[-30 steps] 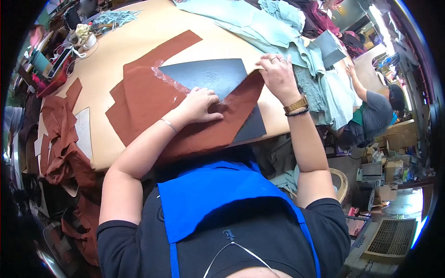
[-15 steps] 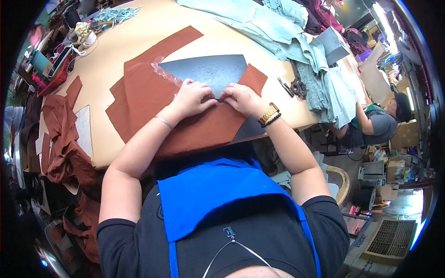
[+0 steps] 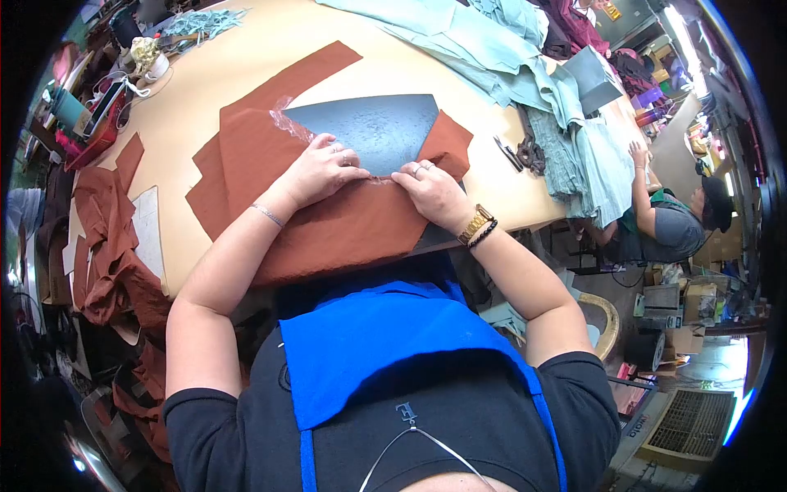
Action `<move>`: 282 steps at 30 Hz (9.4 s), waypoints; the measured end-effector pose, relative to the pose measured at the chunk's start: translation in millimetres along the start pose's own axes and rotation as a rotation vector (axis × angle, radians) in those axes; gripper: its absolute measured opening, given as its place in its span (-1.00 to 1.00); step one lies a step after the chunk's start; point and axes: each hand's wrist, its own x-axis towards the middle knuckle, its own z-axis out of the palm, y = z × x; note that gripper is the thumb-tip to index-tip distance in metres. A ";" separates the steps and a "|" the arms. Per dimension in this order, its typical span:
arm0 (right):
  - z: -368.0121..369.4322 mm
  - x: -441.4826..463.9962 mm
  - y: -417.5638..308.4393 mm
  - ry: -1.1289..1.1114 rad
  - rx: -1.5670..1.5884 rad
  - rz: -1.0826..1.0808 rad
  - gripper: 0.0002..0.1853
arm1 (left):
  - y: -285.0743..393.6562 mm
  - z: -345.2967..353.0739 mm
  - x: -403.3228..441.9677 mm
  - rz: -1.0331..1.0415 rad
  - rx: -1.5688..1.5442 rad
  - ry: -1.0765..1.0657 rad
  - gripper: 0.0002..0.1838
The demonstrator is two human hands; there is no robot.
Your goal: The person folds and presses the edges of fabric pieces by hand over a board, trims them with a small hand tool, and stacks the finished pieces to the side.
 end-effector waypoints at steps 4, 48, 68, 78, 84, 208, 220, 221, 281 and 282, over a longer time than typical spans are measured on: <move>-3.9 -0.1 -18.6 -0.078 -0.121 0.065 -0.64 | 1.3 1.1 -0.6 0.010 0.015 0.020 -0.79; -35.0 -9.2 -41.6 -0.091 0.184 0.435 -0.73 | -47.9 -42.2 -50.7 -0.446 -0.214 0.064 -0.72; -3.8 47.5 23.2 0.160 0.192 0.378 -0.64 | 98.8 -11.0 -11.7 -0.559 -0.079 -0.385 0.02; 26.0 56.3 31.0 0.239 0.229 0.126 -0.61 | 31.1 6.4 23.6 -0.755 -0.135 0.032 -0.40; 38.7 53.8 35.6 0.160 0.125 0.159 -0.63 | 9.9 14.8 16.1 -0.623 -0.309 0.150 -0.76; -107.2 134.3 -215.1 -0.571 2.223 -0.764 0.33 | 234.2 -485.0 -443.1 -1.792 1.201 0.957 -0.32; -27.4 18.5 -42.0 -0.133 0.799 0.292 -0.13 | 185.5 -73.7 -546.0 -2.197 0.261 0.976 -0.20; -23.4 5.5 -31.3 -0.092 0.683 0.304 -0.20 | 172.7 -76.4 -533.1 -2.125 0.468 1.033 -0.23; -14.9 -7.1 -76.9 0.432 0.681 0.429 -0.60 | 38.3 -51.1 -67.2 -0.428 -0.112 0.121 -0.67; -17.2 -14.1 -70.7 0.571 0.618 0.401 -0.64 | 41.7 -59.8 -67.9 -0.472 -0.183 0.221 -0.78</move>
